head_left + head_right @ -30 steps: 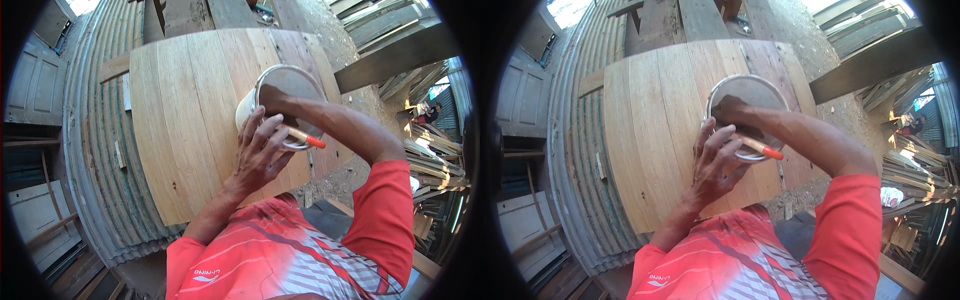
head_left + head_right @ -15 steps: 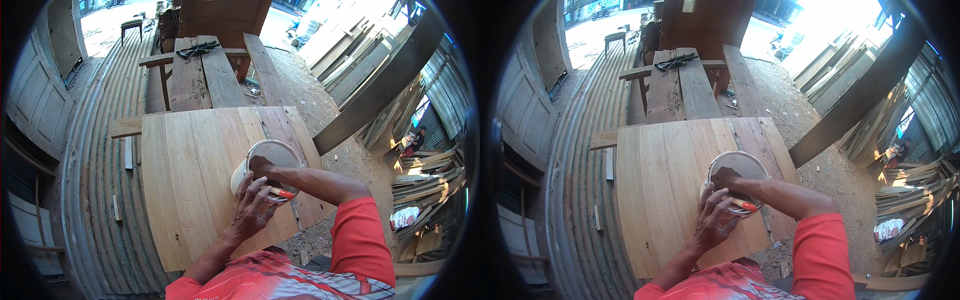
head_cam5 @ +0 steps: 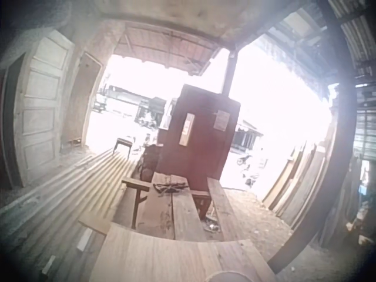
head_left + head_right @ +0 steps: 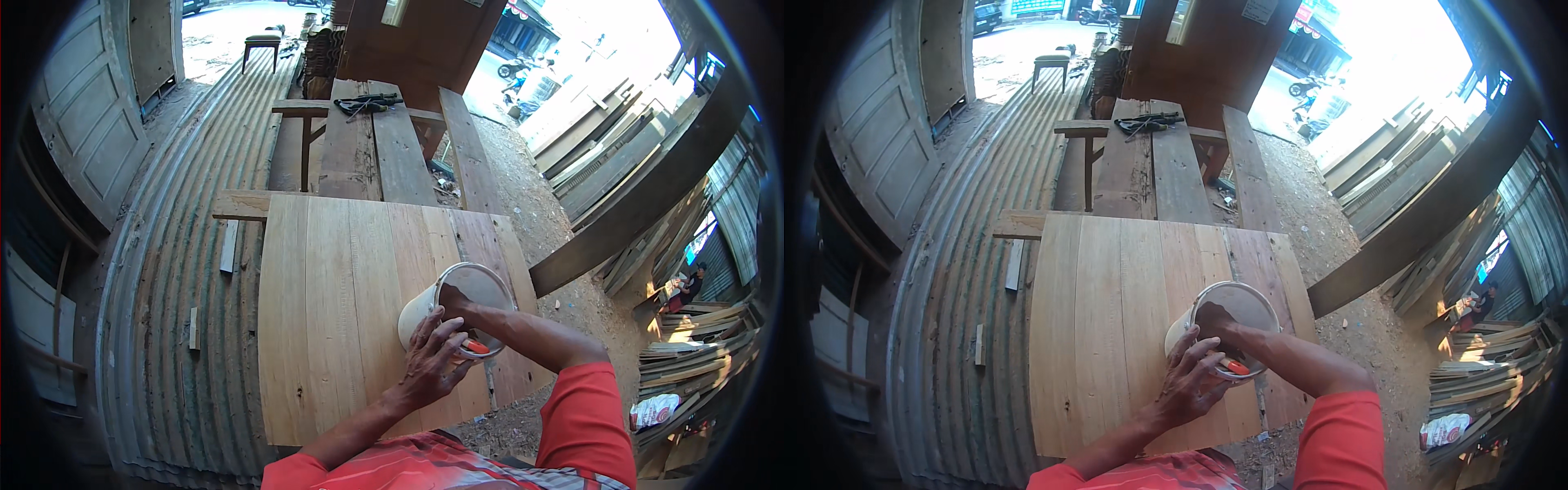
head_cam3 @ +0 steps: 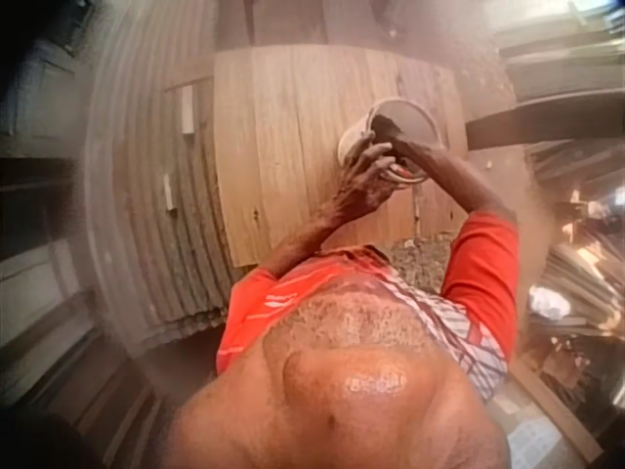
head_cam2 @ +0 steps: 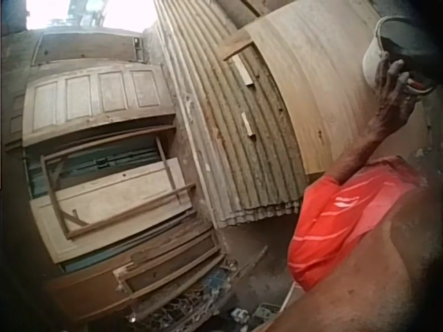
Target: The person applies a substance from a bucket to holes on a wooden board using a spatula and their fingers, then rubs sawdust over the board with their hands.
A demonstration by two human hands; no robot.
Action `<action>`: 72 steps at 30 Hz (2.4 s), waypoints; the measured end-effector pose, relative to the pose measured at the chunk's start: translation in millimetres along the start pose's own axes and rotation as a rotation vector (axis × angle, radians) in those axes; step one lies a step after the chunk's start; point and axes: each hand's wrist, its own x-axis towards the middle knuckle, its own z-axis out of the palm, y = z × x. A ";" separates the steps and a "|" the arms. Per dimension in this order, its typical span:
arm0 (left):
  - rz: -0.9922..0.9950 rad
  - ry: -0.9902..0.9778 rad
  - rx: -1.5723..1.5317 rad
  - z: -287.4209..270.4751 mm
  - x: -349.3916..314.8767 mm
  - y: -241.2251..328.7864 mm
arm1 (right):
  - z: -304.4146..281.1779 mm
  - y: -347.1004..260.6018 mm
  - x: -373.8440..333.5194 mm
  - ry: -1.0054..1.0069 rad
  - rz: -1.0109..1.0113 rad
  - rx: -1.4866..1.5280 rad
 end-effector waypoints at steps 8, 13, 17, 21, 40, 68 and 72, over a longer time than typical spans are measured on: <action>0.023 0.009 -0.019 1.5 -5.2 -4.4 | 39.1 26.1 19.9 0.118 0.007 0.133; 0.035 -0.014 -0.047 0.2 2.1 -2.4 | 7.5 18.3 -7.3 0.026 -0.051 -0.033; 0.044 -0.039 -0.043 -8.8 4.7 -9.7 | -43.8 -1.6 -48.7 0.006 -0.065 0.007; 0.048 -0.073 -0.176 -16.3 4.2 -15.2 | -55.4 9.7 -97.6 0.331 0.038 0.387; -0.217 -0.116 -0.350 -49.6 111.3 1.6 | -116.9 19.3 -224.6 0.898 -0.030 0.926; -0.189 -0.082 -0.348 7.7 78.3 100.1 | -162.3 113.9 -435.9 1.523 -0.363 0.753; -0.070 -0.081 -0.234 42.6 68.5 141.9 | -117.8 104.3 -458.8 1.359 -0.259 0.664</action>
